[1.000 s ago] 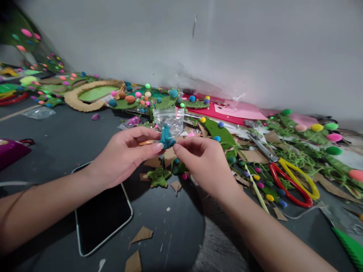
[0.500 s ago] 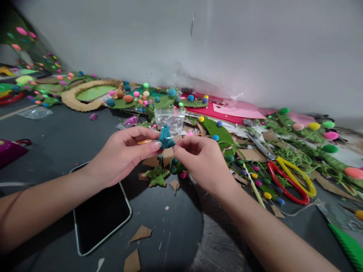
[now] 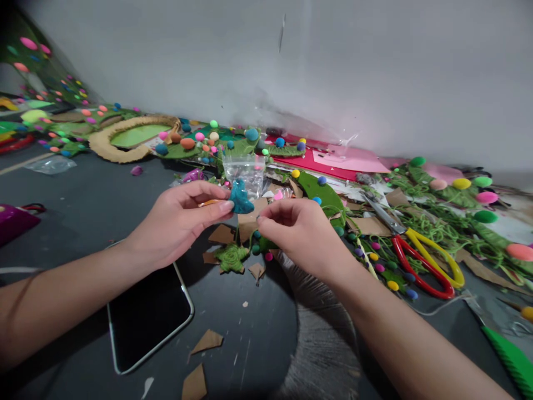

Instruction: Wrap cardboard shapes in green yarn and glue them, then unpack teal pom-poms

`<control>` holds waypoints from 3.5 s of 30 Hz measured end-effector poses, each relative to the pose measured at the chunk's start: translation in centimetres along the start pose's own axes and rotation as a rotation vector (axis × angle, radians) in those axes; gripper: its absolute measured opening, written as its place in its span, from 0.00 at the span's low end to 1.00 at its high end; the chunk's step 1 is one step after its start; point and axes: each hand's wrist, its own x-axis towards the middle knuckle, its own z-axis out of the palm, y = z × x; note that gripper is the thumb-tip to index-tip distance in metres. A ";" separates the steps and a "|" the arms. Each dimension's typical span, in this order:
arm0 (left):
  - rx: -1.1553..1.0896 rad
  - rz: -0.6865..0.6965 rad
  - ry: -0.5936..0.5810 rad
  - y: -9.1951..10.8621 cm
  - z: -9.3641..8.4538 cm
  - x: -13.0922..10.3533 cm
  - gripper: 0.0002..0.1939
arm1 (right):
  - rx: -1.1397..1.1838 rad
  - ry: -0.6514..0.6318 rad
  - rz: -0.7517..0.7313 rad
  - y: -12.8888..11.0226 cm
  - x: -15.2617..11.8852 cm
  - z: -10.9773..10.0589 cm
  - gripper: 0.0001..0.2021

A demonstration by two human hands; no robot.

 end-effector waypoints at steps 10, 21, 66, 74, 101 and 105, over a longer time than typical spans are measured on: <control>-0.006 0.003 -0.019 -0.1 -0.1 0.0 0.11 | 0.050 -0.037 -0.009 0.7 0.1 -0.5 0.07; 0.029 -0.005 -0.094 -0.1 -0.2 -0.1 0.14 | 0.094 -0.091 -0.043 1.1 0.2 -0.8 0.14; 0.383 0.029 -0.268 0.2 -0.1 -0.6 0.05 | 0.062 -0.067 -0.120 0.4 -0.3 1.8 0.06; 0.309 -0.013 -0.257 0.4 0.2 -0.5 0.06 | 0.102 -0.113 -0.069 0.7 0.0 1.3 0.07; 0.356 0.045 -0.289 0.6 0.1 -0.4 0.05 | 0.290 -0.234 -0.030 2.8 0.4 0.1 0.11; 0.361 0.038 -0.293 0.7 0.1 -0.4 0.05 | 0.288 -0.242 -0.033 2.7 0.4 0.1 0.09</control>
